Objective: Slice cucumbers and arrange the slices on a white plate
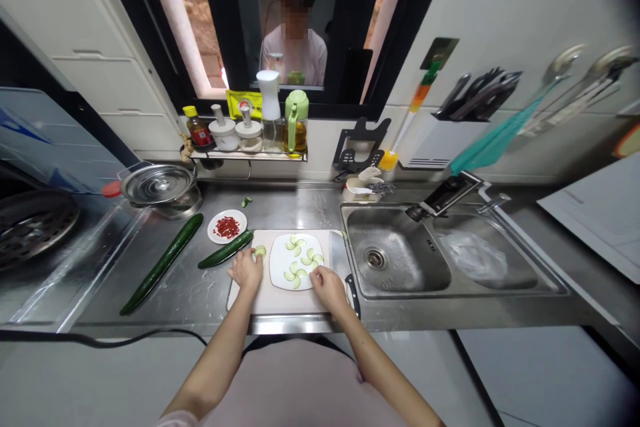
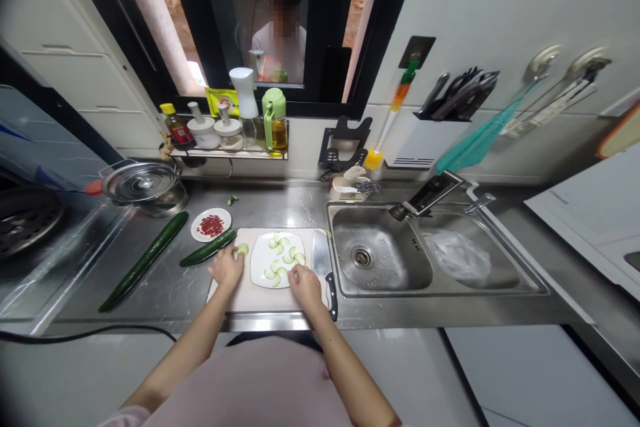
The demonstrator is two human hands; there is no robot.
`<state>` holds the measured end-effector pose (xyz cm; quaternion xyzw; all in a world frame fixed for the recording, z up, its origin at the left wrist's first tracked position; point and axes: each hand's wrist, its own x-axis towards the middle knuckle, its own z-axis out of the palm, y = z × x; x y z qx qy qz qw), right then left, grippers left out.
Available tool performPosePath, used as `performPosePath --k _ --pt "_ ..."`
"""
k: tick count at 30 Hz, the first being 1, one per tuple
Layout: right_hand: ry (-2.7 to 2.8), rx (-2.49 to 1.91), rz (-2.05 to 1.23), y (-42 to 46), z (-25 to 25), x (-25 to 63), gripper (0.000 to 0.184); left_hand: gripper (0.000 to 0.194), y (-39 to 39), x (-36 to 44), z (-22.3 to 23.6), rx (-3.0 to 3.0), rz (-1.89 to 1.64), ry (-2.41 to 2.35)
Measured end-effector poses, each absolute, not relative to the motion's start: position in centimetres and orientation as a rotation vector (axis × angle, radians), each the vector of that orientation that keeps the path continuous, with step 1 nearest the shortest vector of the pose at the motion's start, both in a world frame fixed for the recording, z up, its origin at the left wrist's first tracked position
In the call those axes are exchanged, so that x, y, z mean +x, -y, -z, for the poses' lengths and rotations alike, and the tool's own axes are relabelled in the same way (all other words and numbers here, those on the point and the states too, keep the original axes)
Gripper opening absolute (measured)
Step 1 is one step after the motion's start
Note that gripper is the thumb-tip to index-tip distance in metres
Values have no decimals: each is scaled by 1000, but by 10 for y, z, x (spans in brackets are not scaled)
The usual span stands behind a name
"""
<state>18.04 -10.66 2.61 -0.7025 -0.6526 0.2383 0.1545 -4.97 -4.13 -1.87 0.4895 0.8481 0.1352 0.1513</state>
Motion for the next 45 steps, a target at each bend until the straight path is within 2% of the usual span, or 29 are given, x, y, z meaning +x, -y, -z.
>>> performPosePath --k 5,14,22,28,33,40,45 --pt "1864 -2018 -700 107 -27 178 22 35 39 -52 17 1416 -383 -2434" --pt "1824 -2025 -694 116 -33 181 22 26 37 -57 21 1475 -362 -2399" --pt "1801 -2042 -713 122 -35 181 22 35 36 -54 23 1487 -370 -2387" --pt "1815 -2019 -748 119 -30 177 21 26 34 -52 20 1518 -375 -2331" --pt "1832 -1985 -749 114 -30 170 22 33 33 -53 17 1529 -314 -2305" --pt "1814 -1986 -743 117 -31 169 22 25 35 -55 17 1524 -336 -2288" --pt "1792 -1972 -743 121 -28 170 20 34 36 -53 19 1464 -465 -2285"
